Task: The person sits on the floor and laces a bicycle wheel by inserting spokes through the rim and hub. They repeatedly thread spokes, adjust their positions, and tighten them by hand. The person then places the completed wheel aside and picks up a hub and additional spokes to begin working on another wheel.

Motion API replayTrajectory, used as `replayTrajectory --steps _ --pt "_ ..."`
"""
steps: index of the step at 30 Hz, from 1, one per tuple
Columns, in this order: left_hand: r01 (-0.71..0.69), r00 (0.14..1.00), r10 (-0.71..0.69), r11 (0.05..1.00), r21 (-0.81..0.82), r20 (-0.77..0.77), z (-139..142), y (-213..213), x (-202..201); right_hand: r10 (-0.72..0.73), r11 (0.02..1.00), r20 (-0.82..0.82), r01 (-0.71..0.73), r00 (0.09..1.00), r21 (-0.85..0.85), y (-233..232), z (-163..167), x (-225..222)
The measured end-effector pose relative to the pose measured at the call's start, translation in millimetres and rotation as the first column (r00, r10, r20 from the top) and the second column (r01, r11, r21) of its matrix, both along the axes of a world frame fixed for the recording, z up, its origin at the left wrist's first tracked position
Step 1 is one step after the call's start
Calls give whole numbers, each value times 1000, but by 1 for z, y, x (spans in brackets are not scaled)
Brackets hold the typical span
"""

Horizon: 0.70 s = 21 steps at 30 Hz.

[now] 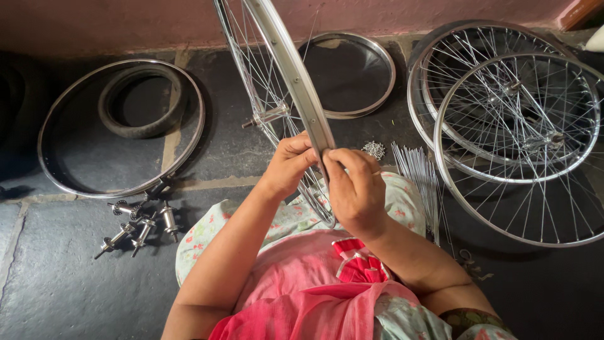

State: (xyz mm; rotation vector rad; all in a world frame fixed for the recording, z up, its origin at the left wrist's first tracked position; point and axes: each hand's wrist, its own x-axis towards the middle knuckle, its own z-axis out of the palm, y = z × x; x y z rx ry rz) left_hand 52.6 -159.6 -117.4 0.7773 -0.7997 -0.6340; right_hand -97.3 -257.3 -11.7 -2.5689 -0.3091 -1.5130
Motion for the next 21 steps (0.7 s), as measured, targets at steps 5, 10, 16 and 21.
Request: replayTrajectory --steps 5,10,16,21 --pt "68 997 -66 995 67 -32 3 8 8 -15 996 28 17 1000 -88 4 -1 -5" --pt "70 997 -68 996 59 -26 0 12 7 1 1000 55 1 998 -26 5 -7 -2" --pt "19 1000 -19 999 44 -1 -7 8 1 98 978 -18 -93 995 189 -2 -30 -3" --pt "140 990 -140 989 43 -13 -1 8 1 360 736 48 -315 932 600 -2 -69 -1"
